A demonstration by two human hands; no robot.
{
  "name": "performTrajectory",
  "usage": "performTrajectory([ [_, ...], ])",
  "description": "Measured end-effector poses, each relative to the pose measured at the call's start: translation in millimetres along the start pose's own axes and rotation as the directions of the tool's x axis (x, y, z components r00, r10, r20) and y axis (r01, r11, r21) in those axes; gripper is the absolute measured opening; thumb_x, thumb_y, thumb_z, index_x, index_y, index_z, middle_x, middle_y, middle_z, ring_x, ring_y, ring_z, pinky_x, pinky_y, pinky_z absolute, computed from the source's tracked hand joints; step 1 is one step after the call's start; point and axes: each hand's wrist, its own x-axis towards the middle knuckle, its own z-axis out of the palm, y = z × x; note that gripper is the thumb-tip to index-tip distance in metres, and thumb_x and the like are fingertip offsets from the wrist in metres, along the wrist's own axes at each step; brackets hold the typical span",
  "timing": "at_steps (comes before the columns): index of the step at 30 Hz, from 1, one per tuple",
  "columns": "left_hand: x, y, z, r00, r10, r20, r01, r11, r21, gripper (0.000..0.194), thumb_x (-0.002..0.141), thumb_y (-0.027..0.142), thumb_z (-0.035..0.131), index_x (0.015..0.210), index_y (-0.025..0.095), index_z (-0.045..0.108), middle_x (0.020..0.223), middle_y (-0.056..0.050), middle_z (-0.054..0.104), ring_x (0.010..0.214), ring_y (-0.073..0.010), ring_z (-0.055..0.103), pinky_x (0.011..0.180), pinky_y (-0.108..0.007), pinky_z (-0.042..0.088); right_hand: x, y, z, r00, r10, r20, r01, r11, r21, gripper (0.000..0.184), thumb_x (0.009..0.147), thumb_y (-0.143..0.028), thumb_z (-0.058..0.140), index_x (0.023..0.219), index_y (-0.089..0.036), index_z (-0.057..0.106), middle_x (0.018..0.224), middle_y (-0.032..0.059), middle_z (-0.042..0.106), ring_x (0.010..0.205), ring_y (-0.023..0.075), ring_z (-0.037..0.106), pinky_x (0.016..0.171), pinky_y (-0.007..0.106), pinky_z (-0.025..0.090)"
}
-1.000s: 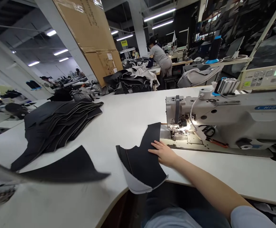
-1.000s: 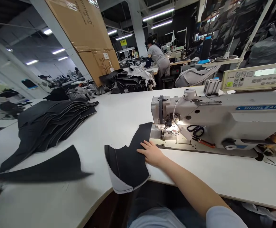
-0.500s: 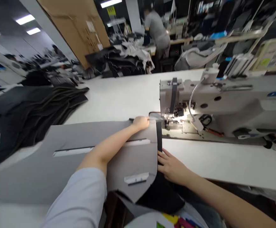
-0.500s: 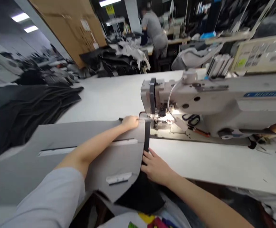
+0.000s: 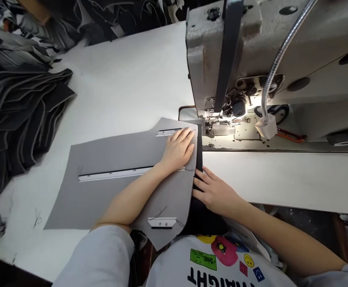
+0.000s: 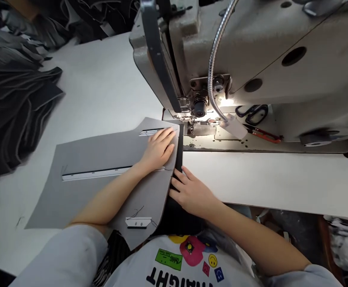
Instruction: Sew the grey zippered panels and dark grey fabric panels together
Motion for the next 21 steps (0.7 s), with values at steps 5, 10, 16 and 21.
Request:
performTrajectory([
  [5,10.2,11.4,-1.1,0.999,0.031,0.019,-0.031,0.999,0.009,0.05,0.1,0.028,0.03,0.143,0.013,0.052,0.151,-0.012,0.05,0.13,-0.029,0.047,0.111,-0.045,0.038,-8.7,-1.8,3.7,0.998,0.003,-0.057,-0.003,1.0,0.0,0.026,0.091,-0.016,0.057,0.114,-0.017,0.069,0.127,0.0142,0.065,0.132,0.0318,0.05,0.115,0.056,0.038],
  [10,29.9,10.1,-3.4,0.991,0.117,0.07,-0.122,0.99,0.074,0.055,0.097,0.032,0.038,0.147,0.011,0.046,0.158,-0.016,0.037,0.138,-0.0367,0.037,0.114,-0.052,0.033,-16.6,-4.7,0.5,0.996,0.014,-0.089,-0.016,1.0,-0.022,0.021,0.091,-0.016,0.056,0.106,-0.017,0.071,0.122,0.0134,0.067,0.129,0.0324,0.052,0.114,0.057,0.039],
  [16,29.2,15.7,2.5,1.0,0.01,0.026,-0.012,0.996,0.085,0.058,0.099,0.038,0.037,0.148,0.007,0.042,0.166,-0.016,0.019,0.15,-0.0405,0.018,0.119,-0.056,0.025,-13.8,-2.3,-3.6,0.999,0.05,-0.002,-0.05,0.999,0.01,0.027,0.087,-0.023,0.063,0.111,-0.016,0.071,0.121,0.0151,0.067,0.131,0.0365,0.049,0.115,0.065,0.034],
  [21,25.4,23.2,1.3,0.996,0.062,0.059,-0.063,0.998,0.016,0.053,0.101,0.029,0.031,0.148,0.011,0.045,0.157,-0.01,0.043,0.143,-0.0295,0.035,0.118,-0.046,0.03,-7.3,-1.8,1.0,0.997,0.078,-0.024,-0.079,0.996,-0.051,0.024,0.09,-0.013,0.058,0.108,-0.017,0.074,0.109,0.0134,0.07,0.128,0.034,0.052,0.115,0.063,0.035],
])
